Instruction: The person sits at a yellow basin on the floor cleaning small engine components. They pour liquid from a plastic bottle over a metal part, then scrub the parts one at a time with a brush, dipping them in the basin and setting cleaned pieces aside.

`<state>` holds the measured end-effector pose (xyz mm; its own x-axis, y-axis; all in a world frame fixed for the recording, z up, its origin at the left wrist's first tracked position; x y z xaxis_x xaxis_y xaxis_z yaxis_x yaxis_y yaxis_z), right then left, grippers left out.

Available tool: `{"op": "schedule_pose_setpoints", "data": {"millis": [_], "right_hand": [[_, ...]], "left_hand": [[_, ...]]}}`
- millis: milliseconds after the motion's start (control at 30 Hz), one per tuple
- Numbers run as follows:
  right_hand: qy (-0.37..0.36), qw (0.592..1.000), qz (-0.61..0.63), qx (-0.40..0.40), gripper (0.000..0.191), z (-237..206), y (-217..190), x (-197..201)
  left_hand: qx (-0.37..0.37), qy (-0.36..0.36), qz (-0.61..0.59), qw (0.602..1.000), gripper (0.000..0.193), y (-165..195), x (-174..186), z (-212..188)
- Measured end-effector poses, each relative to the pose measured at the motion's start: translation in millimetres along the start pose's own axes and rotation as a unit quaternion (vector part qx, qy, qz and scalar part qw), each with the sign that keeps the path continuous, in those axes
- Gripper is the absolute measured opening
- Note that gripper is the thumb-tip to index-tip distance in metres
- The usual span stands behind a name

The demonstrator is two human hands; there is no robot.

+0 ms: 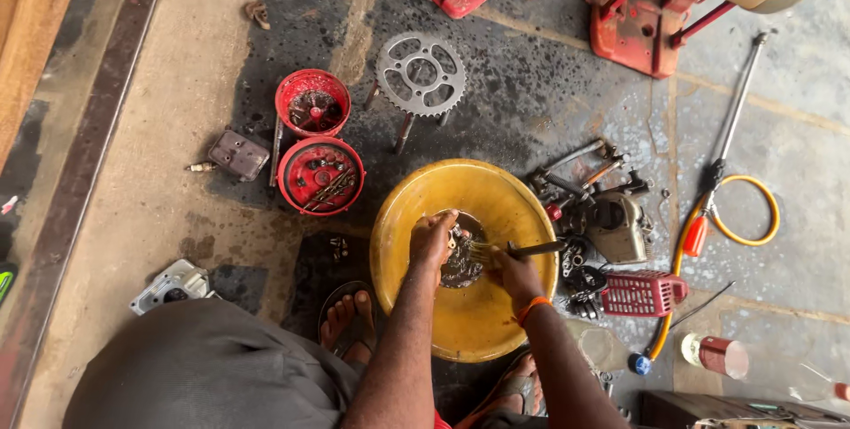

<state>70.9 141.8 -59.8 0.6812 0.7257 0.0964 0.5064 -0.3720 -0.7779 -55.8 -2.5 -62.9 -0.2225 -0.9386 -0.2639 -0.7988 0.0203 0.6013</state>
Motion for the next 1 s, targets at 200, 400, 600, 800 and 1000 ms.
{"op": "schedule_pose_setpoints", "data": {"millis": [200, 400, 600, 800, 1000], "right_hand": [[-0.018, 0.991, -0.135, 0.005, 0.037, -28.3, 28.4, -42.2], [-0.123, 0.777, -0.59, 0.181, 0.023, -51.3, 15.2, -99.4], [-0.133, 0.987, -0.086, -0.017, 0.046, -29.2, 36.7, -53.8], [-0.077, 0.991, -0.106, 0.009, 0.03, -47.9, -16.7, 20.5], [-0.069, 0.993, -0.089, 0.039, 0.038, -149.9, -75.5, 48.3]], "left_hand": [[-0.017, 0.07, -0.067, 0.995, 0.031, 7.5, 12.5, -0.2], [-0.004, 0.143, -0.114, 0.983, 0.035, 5.4, 28.1, 7.2], [-0.046, 0.061, -0.044, 0.996, 0.032, 22.7, 12.2, -2.5], [-0.015, -0.125, -0.088, 0.988, 0.023, 29.1, -26.9, -23.1], [0.056, -0.223, -0.11, 0.967, 0.02, 11.2, -62.9, -25.9]]}}
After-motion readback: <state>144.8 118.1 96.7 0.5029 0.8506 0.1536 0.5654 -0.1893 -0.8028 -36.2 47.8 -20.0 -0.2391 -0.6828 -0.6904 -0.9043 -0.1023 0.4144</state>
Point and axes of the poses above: each hand's wrist, its own z-axis towards the middle knuckle, its own x-axis out of the back of the hand, y = z × x, the point moved 6 cm from there along z, towards the middle knuckle, and after that the axes turned 4 degrees about x, right-handed, at the moved point
